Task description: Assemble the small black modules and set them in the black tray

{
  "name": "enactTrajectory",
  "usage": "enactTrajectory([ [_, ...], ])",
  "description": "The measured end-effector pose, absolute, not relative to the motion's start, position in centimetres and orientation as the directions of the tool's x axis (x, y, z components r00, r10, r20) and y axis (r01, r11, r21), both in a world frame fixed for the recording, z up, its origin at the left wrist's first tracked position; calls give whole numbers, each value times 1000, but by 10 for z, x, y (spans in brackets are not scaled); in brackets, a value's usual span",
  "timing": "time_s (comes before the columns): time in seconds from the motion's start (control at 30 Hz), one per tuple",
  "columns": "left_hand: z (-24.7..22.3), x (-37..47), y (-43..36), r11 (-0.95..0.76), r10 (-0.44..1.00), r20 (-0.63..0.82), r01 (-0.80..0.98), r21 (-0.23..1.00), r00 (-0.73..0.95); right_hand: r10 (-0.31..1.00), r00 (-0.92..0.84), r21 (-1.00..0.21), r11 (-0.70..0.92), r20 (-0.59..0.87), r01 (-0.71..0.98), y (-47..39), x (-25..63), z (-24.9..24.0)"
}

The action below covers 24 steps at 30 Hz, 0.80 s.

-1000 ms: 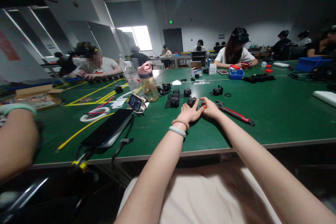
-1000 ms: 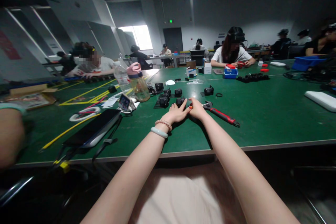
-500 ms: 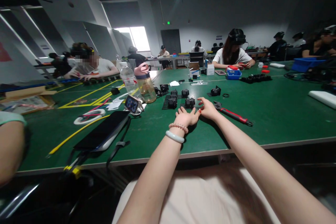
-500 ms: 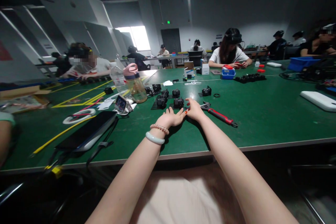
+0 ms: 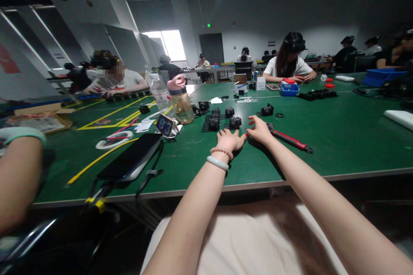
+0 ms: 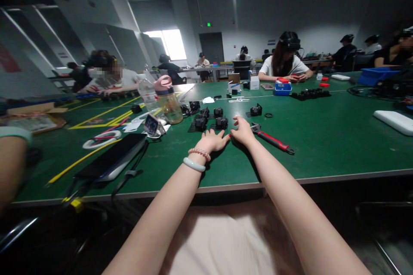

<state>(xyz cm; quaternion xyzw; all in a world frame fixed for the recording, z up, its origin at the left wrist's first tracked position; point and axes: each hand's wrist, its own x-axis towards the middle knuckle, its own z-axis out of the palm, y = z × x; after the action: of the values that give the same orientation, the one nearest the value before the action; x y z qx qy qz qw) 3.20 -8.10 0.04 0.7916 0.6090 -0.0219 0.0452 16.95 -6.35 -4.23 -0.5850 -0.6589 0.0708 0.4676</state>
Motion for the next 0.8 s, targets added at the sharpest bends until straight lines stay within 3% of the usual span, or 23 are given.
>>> enactTrajectory([
  [0.47,-9,29,-68,-269,962,51,962,46,267,833,114,-632,315,542,708,-64,169,-43],
  [0.8,-13,27,-59,-285,958,70,952,109,278,839,108,-631,309,533,712,-64,169,-44],
])
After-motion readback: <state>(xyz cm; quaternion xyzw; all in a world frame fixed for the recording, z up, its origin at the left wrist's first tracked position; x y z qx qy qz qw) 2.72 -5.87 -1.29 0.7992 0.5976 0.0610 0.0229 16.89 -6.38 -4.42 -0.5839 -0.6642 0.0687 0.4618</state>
